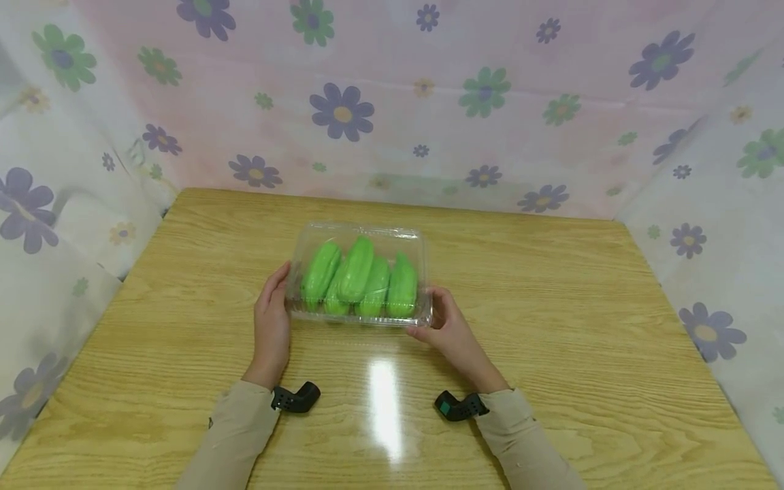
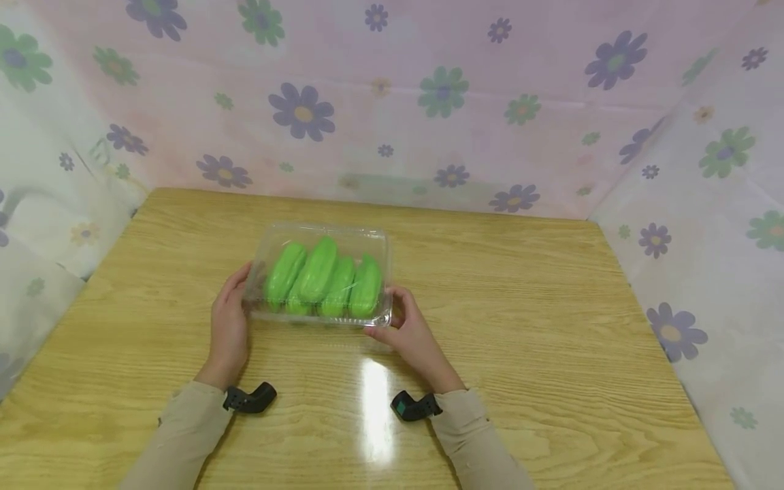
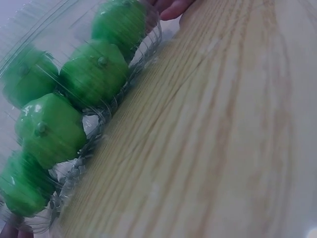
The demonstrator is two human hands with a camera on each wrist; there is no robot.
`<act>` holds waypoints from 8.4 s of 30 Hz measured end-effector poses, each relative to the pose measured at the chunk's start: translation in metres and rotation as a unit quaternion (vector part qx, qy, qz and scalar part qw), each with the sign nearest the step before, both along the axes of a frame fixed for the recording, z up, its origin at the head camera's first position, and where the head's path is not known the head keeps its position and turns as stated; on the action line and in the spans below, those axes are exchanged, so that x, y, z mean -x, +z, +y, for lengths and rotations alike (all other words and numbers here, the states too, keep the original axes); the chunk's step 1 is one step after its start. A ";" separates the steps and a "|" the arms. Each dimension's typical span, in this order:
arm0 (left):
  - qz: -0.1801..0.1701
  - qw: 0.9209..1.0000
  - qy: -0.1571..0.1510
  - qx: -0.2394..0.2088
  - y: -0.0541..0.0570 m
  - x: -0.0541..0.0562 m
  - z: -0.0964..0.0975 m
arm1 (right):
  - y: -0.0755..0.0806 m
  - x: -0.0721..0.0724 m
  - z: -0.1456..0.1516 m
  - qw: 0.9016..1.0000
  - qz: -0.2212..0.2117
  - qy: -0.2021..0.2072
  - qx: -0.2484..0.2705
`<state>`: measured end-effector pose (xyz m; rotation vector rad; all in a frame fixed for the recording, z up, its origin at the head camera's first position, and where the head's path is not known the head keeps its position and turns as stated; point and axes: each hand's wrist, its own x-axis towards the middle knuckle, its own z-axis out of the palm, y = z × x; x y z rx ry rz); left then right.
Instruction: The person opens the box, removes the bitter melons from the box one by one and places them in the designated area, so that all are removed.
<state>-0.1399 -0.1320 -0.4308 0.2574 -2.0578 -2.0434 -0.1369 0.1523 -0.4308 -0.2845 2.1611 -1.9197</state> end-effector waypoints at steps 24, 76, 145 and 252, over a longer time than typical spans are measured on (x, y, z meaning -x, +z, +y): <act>0.009 1.000 -0.005 0.007 -0.004 0.002 -0.003 | -0.004 0.001 -0.002 0.999 -0.017 -0.030 -0.018; -0.054 0.968 -0.231 0.084 0.025 -0.009 -0.022 | -0.005 0.000 -0.001 0.996 0.006 -0.037 0.080; 0.005 0.963 -0.238 0.129 0.005 -0.001 -0.023 | 0.006 -0.003 -0.006 0.987 -0.015 -0.109 0.120; 0.111 0.973 -0.189 0.080 0.027 -0.012 -0.020 | 0.001 0.002 0.007 0.993 0.090 -0.069 0.041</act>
